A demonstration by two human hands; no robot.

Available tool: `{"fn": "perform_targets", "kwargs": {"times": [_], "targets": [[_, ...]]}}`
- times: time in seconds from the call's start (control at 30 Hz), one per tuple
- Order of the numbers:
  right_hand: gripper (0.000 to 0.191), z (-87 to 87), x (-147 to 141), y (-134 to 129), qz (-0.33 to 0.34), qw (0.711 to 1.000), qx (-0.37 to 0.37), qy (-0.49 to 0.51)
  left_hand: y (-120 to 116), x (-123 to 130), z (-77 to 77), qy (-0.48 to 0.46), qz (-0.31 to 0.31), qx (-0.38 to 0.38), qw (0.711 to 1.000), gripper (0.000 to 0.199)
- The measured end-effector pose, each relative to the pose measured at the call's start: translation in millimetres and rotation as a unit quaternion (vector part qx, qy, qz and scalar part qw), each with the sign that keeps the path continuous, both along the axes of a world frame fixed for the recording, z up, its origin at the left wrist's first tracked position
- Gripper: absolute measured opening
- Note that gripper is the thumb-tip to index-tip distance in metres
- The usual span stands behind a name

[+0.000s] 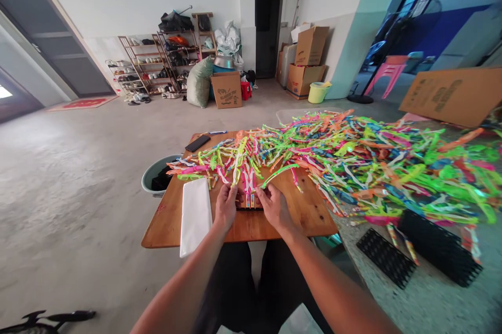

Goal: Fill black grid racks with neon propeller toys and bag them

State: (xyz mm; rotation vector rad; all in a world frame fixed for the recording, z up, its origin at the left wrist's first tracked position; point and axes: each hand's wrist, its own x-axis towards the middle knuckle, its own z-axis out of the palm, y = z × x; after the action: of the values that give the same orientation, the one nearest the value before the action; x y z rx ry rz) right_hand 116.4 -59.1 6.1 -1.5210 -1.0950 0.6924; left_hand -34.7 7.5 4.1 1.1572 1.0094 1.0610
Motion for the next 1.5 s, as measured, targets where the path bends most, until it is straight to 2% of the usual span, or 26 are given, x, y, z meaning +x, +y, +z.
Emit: {"fn": "perform_targets", "kwargs": {"times": [0.1, 0.2, 0.3, 0.37, 0.5, 0.6, 0.67, 0.8, 0.97, 1.07, 1.2, 1.37, 1.5], "targets": [[0.039, -16.7, -9.8, -22.1, 0.011, 0.998, -0.002, -0.059, -20.0, -4.3, -14.4, -0.019, 0.003, -0.023, 1.000, 0.045], [0.036, -40.6, -12.9, -40.9, 0.022, 0.997, -0.018, -0.074, -32.5, -13.5, -22.9, 0.006, -0.007, -0.002, 1.000, 0.044], [0.036, -60.4, -11.6, -48.4, 0.033, 0.997, -0.028, -0.058, -37.0, -26.9, -29.2, 0.049, 0.019, 0.035, 0.998, 0.042], [0.035, -65.9, -10.2, -48.1, 0.034, 0.997, -0.033, -0.054, -39.1, -35.3, -33.5, 0.080, 0.043, 0.047, 0.995, 0.042], [0.025, -58.9, -7.8, -41.6, 0.029, 0.993, -0.079, -0.082, -45.7, -39.7, -38.7, 0.102, 0.037, 0.005, 0.994, 0.045], [0.021, -48.7, -6.4, -35.9, 0.039, 0.986, -0.118, -0.108, -48.6, -30.1, -37.6, 0.098, 0.019, -0.040, 0.994, 0.044], [0.020, -43.9, -5.8, -32.8, 0.037, 0.982, -0.127, -0.137, -47.5, -21.9, -36.8, 0.120, 0.013, -0.038, 0.992, 0.040], [0.018, -39.1, -5.8, -29.0, 0.021, 0.971, -0.148, -0.186, -41.0, -12.0, -41.0, 0.211, -0.003, 0.028, 0.977, 0.034], [0.018, -36.8, -5.2, -27.6, 0.028, 0.961, -0.164, -0.223, -34.8, -12.3, -46.9, 0.252, -0.024, 0.101, 0.962, 0.036], [0.019, -37.9, -4.1, -27.9, 0.029, 0.948, -0.165, -0.269, -34.4, -14.6, -46.0, 0.284, -0.040, 0.170, 0.943, 0.034], [0.020, -43.0, -3.1, -30.1, 0.035, 0.935, -0.155, -0.316, -34.9, -17.7, -44.2, 0.307, -0.067, 0.222, 0.923, 0.035], [0.023, -49.6, -3.1, -32.5, 0.050, 0.933, -0.138, -0.328, -33.3, -22.8, -38.7, 0.321, -0.155, 0.297, 0.886, 0.027], [0.026, -51.0, -1.9, -31.9, 0.062, 0.931, -0.122, -0.338, -30.6, -26.3, -35.0, 0.322, -0.198, 0.307, 0.874, 0.020]]}}
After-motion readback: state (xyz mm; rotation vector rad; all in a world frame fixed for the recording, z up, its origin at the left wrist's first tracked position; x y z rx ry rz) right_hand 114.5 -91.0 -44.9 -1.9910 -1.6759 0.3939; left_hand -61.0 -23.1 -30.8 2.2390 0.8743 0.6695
